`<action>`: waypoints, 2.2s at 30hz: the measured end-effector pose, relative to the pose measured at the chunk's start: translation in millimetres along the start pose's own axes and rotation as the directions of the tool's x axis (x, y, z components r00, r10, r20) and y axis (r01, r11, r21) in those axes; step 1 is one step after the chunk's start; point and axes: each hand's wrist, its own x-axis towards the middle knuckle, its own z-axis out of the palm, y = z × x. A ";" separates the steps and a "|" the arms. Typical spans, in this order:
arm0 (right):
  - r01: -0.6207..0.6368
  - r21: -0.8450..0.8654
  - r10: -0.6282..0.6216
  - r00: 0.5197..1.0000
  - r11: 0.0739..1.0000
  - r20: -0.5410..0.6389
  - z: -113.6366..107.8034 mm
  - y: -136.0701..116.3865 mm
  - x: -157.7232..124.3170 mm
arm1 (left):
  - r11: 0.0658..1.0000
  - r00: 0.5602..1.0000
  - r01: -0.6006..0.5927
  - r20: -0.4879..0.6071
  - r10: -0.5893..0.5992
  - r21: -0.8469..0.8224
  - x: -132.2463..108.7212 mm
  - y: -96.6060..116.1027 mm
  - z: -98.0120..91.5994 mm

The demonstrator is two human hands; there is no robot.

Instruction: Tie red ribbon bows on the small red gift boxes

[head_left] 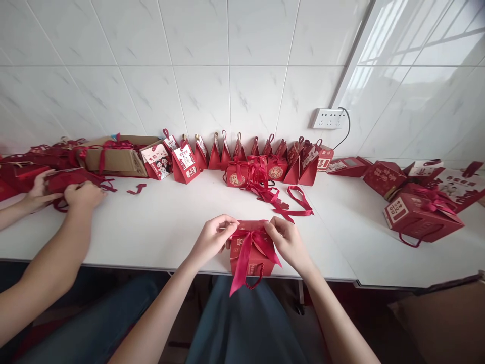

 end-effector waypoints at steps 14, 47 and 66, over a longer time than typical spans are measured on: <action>-0.006 0.269 0.030 0.996 0.963 -0.083 12.2 17.5 -8.5 | 0.998 0.972 0.058 -0.228 -0.059 -0.012 -13.2 0.8 0.0; -0.095 0.582 0.183 0.978 0.808 -0.095 29.5 23.7 -15.8 | 0.996 0.916 -0.092 -0.392 0.087 0.004 -10.2 -19.1 39.3; -0.390 0.093 0.356 0.898 0.916 0.257 -8.2 -7.5 -66.4 | 0.798 0.909 -0.415 0.167 0.381 0.437 3.3 32.3 2.1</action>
